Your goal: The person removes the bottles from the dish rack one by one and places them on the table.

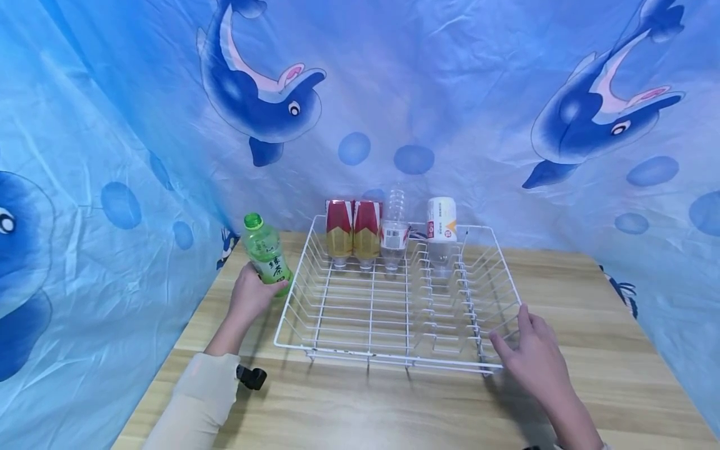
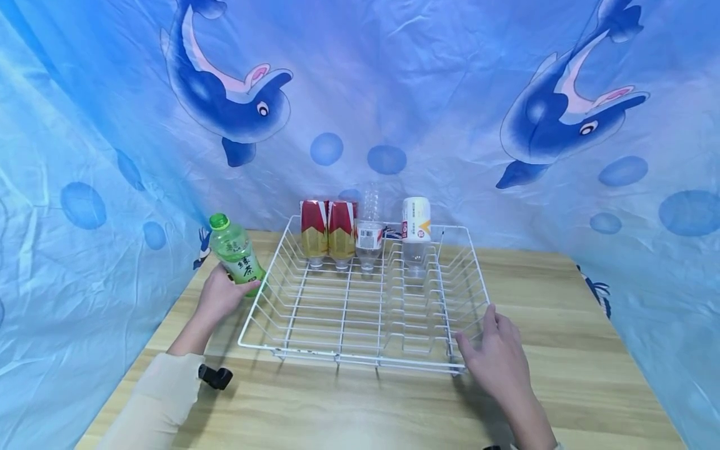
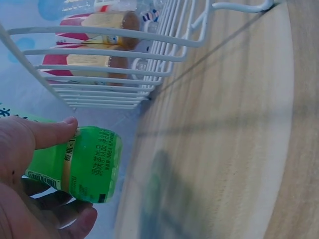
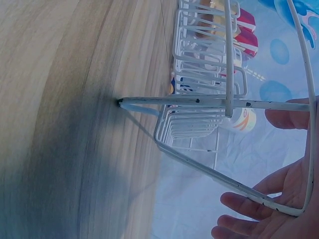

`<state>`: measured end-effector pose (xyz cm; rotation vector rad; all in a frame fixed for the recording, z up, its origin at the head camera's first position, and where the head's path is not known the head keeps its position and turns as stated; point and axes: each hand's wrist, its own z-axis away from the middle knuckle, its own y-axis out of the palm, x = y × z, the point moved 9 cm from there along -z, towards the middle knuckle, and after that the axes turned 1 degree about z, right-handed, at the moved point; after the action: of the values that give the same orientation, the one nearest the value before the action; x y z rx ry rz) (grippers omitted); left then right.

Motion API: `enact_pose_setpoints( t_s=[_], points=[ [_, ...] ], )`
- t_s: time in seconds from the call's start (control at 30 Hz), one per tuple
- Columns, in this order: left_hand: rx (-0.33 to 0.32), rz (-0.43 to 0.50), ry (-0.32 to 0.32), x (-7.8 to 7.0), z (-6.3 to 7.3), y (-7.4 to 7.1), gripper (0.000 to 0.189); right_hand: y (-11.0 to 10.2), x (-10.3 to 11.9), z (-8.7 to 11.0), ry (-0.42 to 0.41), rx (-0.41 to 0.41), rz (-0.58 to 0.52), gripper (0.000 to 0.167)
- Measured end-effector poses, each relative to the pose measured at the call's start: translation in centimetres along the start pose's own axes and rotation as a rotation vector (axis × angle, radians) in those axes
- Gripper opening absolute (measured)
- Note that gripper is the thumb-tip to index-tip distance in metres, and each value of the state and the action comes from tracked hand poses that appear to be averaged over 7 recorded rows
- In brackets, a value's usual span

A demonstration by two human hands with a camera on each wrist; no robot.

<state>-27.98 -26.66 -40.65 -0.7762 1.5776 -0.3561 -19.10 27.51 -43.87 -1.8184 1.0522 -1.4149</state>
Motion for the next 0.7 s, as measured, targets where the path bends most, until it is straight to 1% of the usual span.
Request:
enact_pose_setpoints(
  t_s=[0.17,0.33,0.5,0.7],
  points=[
    [0.004,-0.024,-0.022,0.6,-0.2,0.5,0.074,0.0,-0.1,-0.1,-0.004,-0.013,-0.001,0.091],
    [0.012,-0.04,-0.023,1.1,-0.3,0.8,0.073,0.0,-0.1,-0.2,-0.005,-0.001,0.005,0.092],
    [0.019,-0.038,-0.031,1.5,-0.4,1.2,0.074,0.1,-0.2,-0.3,0.005,0.018,0.007,0.093],
    [0.028,-0.036,-0.058,2.2,-0.8,1.5,0.077,0.1,-0.2,-0.5,0.006,0.013,0.001,0.093]
  ],
)
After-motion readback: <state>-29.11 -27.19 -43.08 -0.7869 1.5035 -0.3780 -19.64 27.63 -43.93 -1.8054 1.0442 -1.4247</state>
